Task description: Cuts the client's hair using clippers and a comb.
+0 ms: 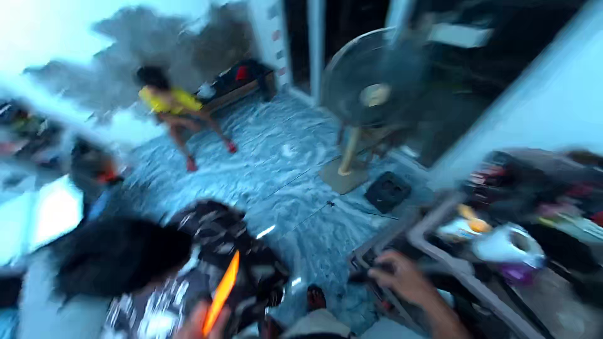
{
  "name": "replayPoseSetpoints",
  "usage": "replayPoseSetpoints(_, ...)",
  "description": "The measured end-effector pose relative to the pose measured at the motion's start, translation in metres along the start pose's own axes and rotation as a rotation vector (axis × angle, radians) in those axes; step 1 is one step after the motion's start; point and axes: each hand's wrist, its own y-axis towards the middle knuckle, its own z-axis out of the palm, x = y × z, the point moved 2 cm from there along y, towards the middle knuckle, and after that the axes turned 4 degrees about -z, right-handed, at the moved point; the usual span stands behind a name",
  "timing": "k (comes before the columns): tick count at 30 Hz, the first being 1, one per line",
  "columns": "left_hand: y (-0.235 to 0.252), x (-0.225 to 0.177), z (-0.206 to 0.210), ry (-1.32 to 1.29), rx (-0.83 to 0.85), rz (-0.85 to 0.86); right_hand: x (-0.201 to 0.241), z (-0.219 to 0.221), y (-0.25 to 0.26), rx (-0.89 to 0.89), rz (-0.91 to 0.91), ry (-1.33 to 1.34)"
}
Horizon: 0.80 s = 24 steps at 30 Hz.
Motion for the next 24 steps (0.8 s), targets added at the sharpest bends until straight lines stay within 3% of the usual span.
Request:
replayPoseSetpoints(2, -0.01, 0.006, -0.07, 0.122, -0.276, 0.039, 0.032, -0.002, 0.01, -0.212, -0.144, 0.288)
replayPoseSetpoints(3, -0.016, 0.013, -0.102, 0.151, -0.376, 0.047, 0.041, -0.002, 0.012, -0.222, -0.199, 0.43)
replayPoseSetpoints(6, -0.02, 0.048, -0.172, 0.206, -0.512, 0.031, 0.05, 0.015, 0.009, 0.026, -0.33, 0.723)
replayPoseSetpoints(9, 0.005, 0.089, -0.216, 0.228, -0.392, 0.007, 0.061, 0.064, -0.024, 0.189, -0.407, 0.715)
replayPoseSetpoints(12, 0.053, 0.131, -0.237, 0.291, -0.177, 0.144, 0.058, 0.131, -0.058, 0.043, -0.409, 0.886)
replayPoseSetpoints(17, 0.118, 0.167, -0.236, 0.471, 0.111, 0.24, 0.093, 0.222, -0.121, -0.168, -0.215, 0.992)
replayPoseSetpoints(24, 0.161, 0.171, -0.224, 0.391, 0.16, 0.367, 0.093, 0.257, -0.199, -0.362, -0.094, 1.034)
